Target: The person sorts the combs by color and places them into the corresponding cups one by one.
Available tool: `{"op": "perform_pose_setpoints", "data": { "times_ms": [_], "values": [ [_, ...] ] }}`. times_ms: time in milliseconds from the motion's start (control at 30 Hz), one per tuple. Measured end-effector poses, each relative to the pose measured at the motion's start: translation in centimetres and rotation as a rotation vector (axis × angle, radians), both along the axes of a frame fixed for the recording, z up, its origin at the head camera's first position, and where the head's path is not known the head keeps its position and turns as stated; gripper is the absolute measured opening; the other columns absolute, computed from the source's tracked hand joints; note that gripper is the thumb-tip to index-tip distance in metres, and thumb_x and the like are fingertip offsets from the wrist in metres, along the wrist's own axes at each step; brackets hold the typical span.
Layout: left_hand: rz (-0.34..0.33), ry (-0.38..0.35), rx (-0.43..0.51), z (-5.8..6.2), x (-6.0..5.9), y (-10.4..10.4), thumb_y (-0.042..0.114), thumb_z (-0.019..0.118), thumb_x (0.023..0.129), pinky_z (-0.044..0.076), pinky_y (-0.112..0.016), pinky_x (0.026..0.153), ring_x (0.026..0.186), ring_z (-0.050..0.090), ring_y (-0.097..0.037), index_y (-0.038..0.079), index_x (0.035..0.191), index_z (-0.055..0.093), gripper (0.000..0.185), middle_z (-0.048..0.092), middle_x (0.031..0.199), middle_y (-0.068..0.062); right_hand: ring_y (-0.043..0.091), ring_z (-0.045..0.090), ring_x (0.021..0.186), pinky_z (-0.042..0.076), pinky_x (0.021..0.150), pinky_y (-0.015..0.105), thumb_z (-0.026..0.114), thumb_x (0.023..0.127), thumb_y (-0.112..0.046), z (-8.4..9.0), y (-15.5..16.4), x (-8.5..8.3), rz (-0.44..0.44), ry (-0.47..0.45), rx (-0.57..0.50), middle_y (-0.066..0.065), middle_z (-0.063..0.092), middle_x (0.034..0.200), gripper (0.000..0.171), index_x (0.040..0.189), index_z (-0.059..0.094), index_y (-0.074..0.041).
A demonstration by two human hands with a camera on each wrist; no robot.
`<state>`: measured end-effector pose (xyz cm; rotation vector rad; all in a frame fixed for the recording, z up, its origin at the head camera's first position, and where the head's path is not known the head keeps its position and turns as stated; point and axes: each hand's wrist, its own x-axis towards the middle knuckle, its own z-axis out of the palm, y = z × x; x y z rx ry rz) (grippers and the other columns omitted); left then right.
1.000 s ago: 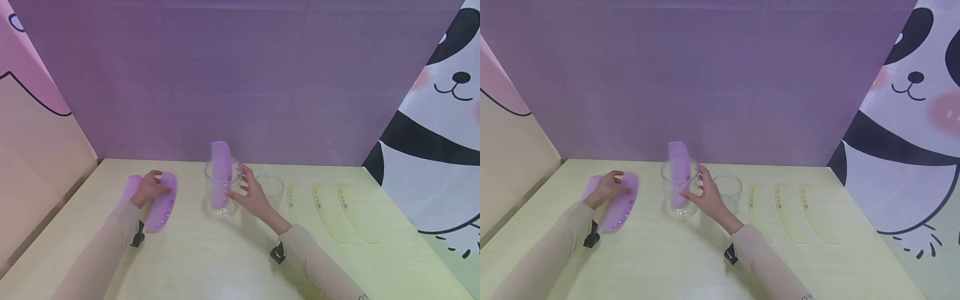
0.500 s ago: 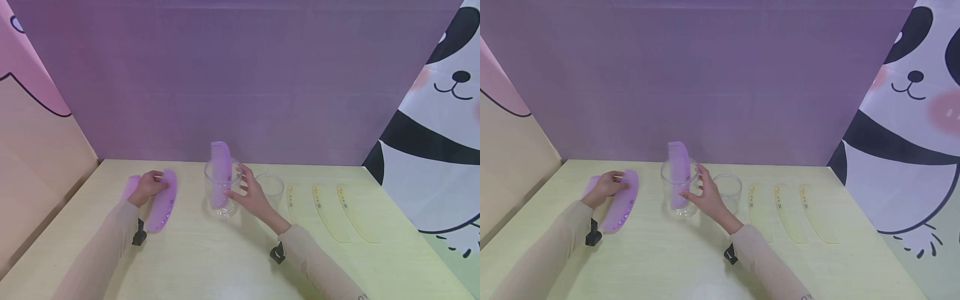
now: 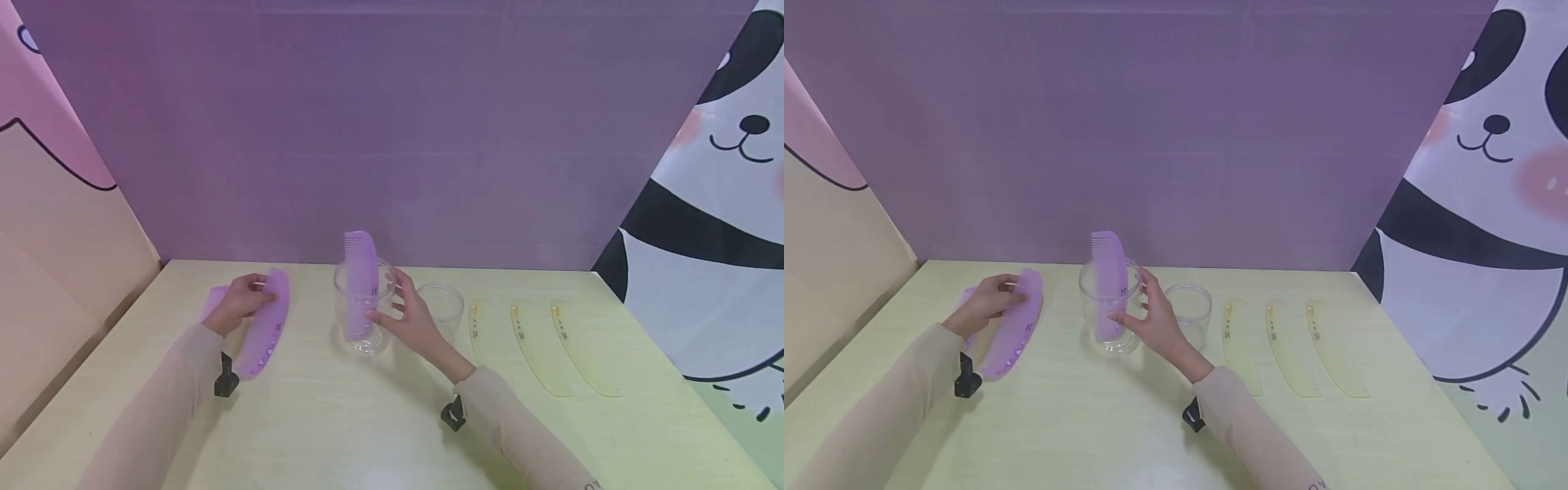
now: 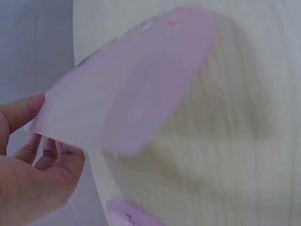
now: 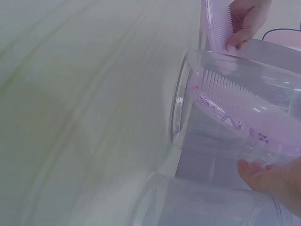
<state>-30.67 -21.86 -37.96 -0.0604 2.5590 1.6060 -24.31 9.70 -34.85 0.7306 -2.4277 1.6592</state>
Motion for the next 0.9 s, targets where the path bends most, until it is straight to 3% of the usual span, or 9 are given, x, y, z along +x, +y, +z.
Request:
{"op": "perform_pose_setpoints", "data": {
  "times_ms": [200, 533, 767, 900],
  "values": [
    [0.003, -0.027, -0.015, 0.9, 0.1, 0.3, 0.012, 0.058, 0.087, 0.043, -0.022, 0.067, 0.092, 0.051, -0.018, 0.0, 0.134, 0.033, 0.055, 0.045, 0.125, -0.021, 0.042, 0.035, 0.128, 0.038, 0.1, 0.053, 0.069, 0.08, -0.009, -0.1, 0.0, 0.0, -0.003, -0.002, 0.001, 0.025, 0.031, 0.143, 0.079, 0.141, 0.021, 0.002],
    [-0.059, 0.004, 0.007, 2.3, 0.4, 0.0, 0.013, 0.06, 0.086, 0.048, -0.026, 0.074, 0.081, 0.054, -0.008, 0.001, 0.134, 0.033, 0.056, 0.051, 0.124, -0.021, 0.043, 0.035, 0.128, 0.039, 0.1, 0.053, 0.069, 0.08, -0.009, 0.0, 0.0, 0.0, -0.002, -0.001, 0.009, 0.025, 0.03, 0.143, 0.079, 0.14, 0.02, 0.003],
    [-0.08, 0.046, 0.039, 3.3, 0.4, -0.2, 0.015, 0.063, 0.085, 0.051, -0.023, 0.073, 0.081, 0.057, -0.007, 0.001, 0.133, 0.034, 0.057, 0.06, 0.099, 0.001, 0.044, 0.034, 0.128, 0.038, 0.1, 0.054, 0.069, 0.08, -0.009, 0.0, 0.0, 0.0, 0.005, 0.005, 0.004, 0.025, 0.03, 0.143, 0.078, 0.14, 0.02, 0.003],
    [-0.078, 0.047, 0.04, 3.9, 0.2, -0.4, 0.016, 0.062, 0.086, 0.051, -0.022, 0.076, 0.09, 0.056, -0.009, 0.002, 0.135, 0.032, 0.06, 0.056, 0.118, -0.013, 0.043, 0.035, 0.128, 0.038, 0.1, 0.054, 0.069, 0.08, -0.009, 0.0, 0.0, -0.1, 0.003, 0.005, 0.006, 0.025, 0.03, 0.143, 0.078, 0.14, 0.02, 0.003]
  ]
}}
